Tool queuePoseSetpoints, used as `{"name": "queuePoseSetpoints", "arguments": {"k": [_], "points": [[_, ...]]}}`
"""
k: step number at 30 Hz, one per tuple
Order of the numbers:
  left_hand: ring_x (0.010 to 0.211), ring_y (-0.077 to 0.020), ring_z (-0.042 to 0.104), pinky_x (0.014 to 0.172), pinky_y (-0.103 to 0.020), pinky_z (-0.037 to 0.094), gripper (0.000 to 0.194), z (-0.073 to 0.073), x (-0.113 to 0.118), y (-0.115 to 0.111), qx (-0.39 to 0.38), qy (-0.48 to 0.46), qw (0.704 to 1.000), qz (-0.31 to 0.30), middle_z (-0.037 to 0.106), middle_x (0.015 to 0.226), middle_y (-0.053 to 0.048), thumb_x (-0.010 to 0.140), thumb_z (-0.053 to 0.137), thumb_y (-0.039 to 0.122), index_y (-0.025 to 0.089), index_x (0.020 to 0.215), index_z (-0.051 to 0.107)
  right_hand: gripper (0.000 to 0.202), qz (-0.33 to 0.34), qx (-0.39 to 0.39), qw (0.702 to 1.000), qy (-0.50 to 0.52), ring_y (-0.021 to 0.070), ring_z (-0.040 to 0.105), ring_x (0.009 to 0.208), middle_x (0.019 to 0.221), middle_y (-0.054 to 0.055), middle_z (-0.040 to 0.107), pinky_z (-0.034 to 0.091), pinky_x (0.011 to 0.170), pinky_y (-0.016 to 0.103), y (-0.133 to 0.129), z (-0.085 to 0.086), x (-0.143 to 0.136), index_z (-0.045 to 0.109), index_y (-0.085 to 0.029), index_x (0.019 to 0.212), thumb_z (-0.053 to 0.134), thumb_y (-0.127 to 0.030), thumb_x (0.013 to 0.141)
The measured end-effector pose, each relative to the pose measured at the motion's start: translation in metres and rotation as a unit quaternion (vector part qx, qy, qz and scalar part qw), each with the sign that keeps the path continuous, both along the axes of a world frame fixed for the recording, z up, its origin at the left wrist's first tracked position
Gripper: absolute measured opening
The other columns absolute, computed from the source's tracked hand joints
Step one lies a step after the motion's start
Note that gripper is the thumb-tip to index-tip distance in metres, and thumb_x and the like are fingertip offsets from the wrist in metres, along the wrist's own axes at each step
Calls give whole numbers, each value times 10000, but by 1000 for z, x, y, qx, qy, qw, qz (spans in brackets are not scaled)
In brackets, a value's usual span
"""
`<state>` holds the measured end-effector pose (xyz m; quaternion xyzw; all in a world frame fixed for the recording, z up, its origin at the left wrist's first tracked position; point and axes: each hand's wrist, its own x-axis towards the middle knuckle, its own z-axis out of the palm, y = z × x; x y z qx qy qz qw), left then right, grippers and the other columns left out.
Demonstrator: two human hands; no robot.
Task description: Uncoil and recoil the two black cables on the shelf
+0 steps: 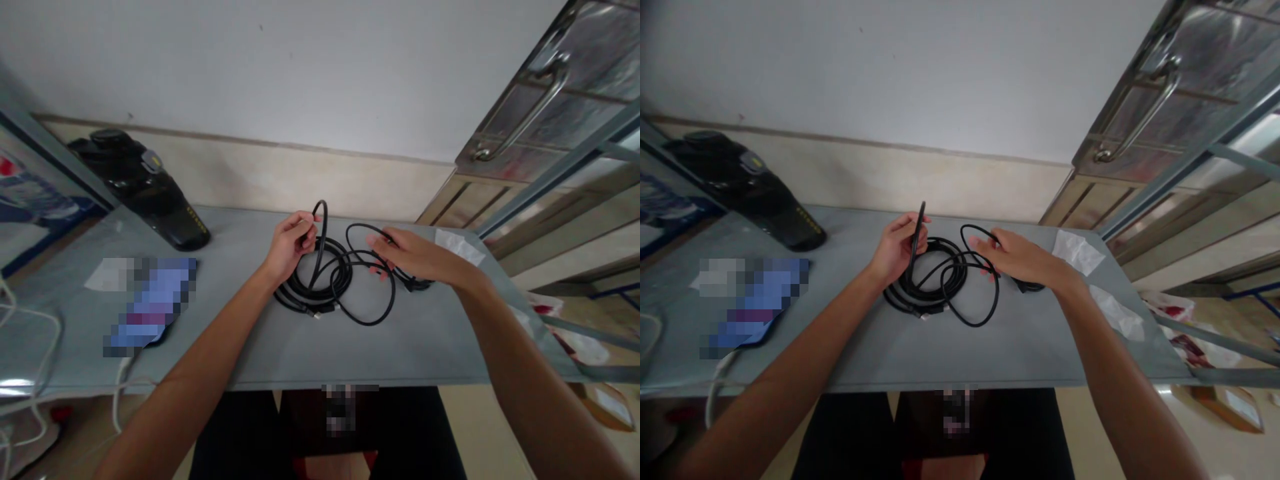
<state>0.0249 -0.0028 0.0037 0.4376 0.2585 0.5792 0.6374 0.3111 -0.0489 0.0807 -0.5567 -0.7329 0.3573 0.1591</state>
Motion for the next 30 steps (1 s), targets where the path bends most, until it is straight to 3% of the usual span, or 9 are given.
{"name": "queuePoseSetpoints", "arguments": {"k": [5, 8, 12, 16, 20, 23, 25, 27, 30], "points": [[575, -80, 409, 526, -204, 339, 340, 1, -2, 0, -26, -37, 999, -2, 498, 721, 40, 841, 942, 432, 171, 978, 773, 486, 59, 3, 997, 47, 156, 602, 611, 728, -35, 678, 409, 543, 280, -12, 18, -19, 610, -269, 1017, 846, -689, 955], [575, -86, 412, 524, -218, 339, 388, 2, -4, 0, -29, -47, 998, -5, 500, 724, 37, 847, 935, 489, 162, 984, 777, 431, -11, 99, 984, 147, 136, 551, 606, 691, -53, 622, 422, 565, 277, -12, 33, -26, 623, -266, 1078, 806, -650, 1013], [609, -108, 454, 560, -256, 375, 406, 1, -5, -1, -1, -47, 999, 13, 548, 742, 22, 862, 932, 537, 173, 975, 792, 500, -76, 229, 935, 258, 145, 582, 626, 706, -47, 633, 479, 600, 290, 0, 37, -46, 671, -259, 1228, 791, -697, 1018], [847, -182, 667, 824, -310, 536, 426, -5, -1, 3, 60, 13, 996, 65, 747, 897, -41, 920, 905, 617, 207, 1015, 842, 522, -61, 246, 925, 282, 180, 669, 660, 738, -26, 699, 569, 674, 327, 12, 8, -80, 693, -259, 1221, 714, -751, 1048], [1194, -272, 746, 1130, -400, 528, 386, -13, -1, 7, 112, 83, 986, 88, 858, 1188, -80, 953, 906, 597, 248, 1118, 889, 489, -105, 270, 923, 255, 185, 601, 576, 671, -36, 637, 516, 603, 327, 15, -48, -103, 718, -282, 1109, 635, -763, 1084], [1218, -284, 748, 1138, -407, 528, 369, -16, -3, 8, 116, 115, 982, 89, 859, 1240, -84, 960, 912, 574, 255, 1144, 896, 523, -115, 288, 916, 254, 184, 589, 579, 665, -18, 617, 495, 605, 328, 10, -89, -103, 707, -273, 994, 502, -728, 1151], [1160, -272, 748, 1088, -395, 544, 368, -17, -3, 7, 112, 131, 980, 94, 854, 1216, -84, 969, 904, 574, 247, 1138, 890, 551, -49, 284, 918, 273, 174, 558, 545, 661, -21, 602, 466, 570, 325, 5, -107, -98, 704, -267, 1020, 445, -733, 1159], [1132, -260, 735, 1046, -378, 553, 374, -18, -2, 7, 107, 140, 980, 96, 840, 1201, -82, 967, 909, 571, 243, 1142, 874, 525, 13, 288, 918, 274, 158, 523, 508, 646, -42, 579, 449, 538, 314, 1, -115, -96, 689, -265, 1061, 552, -770, 1100], [1182, -254, 709, 1026, -353, 560, 417, -21, 1, 7, 93, 136, 980, 112, 800, 1225, -80, 934, 941, 577, 248, 1166, 831, 422, 8, 313, 924, 219, 127, 483, 462, 623, -67, 581, 454, 522, 289, -1, -116, -100, 659, -269, 1025, 768, -676, 1010]]}}
